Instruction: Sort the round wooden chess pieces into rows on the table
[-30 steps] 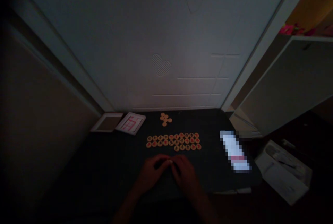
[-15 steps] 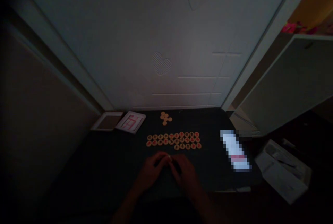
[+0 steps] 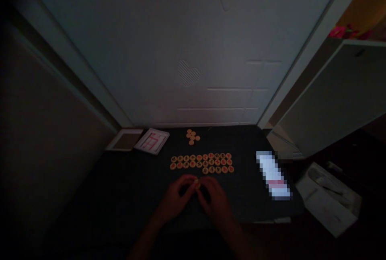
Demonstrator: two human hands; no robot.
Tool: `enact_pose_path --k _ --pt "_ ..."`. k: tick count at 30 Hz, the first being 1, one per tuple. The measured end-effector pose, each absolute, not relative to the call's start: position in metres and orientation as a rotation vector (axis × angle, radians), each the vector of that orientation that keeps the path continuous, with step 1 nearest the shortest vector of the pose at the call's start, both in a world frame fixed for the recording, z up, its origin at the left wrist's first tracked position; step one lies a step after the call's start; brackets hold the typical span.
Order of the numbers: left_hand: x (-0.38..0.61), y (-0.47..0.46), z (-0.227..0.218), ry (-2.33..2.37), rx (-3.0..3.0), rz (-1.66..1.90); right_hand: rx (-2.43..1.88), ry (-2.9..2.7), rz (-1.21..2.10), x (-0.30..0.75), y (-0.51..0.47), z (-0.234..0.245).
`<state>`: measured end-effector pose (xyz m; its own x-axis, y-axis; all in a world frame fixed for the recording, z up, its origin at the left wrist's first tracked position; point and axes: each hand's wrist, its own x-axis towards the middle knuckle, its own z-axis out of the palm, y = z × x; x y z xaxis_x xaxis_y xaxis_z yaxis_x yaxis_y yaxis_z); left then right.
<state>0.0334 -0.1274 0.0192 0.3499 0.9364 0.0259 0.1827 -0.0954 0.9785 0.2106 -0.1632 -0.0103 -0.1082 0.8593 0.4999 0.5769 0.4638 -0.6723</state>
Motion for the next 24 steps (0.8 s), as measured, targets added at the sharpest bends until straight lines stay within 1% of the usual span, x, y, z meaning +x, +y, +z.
enact_pose_path --k 14,24 --pt "0.0339 -0.1244 0.0183 1.112 1.539 0.854 -1.177 -1.87 0.345 0.2091 -0.1659 -0.0126" --pt "0.0321 -0.1266 0.0216 1.064 1.574 0.859 -1.202 -1.874 0.417 0.2085 -0.1666 -0.0093"
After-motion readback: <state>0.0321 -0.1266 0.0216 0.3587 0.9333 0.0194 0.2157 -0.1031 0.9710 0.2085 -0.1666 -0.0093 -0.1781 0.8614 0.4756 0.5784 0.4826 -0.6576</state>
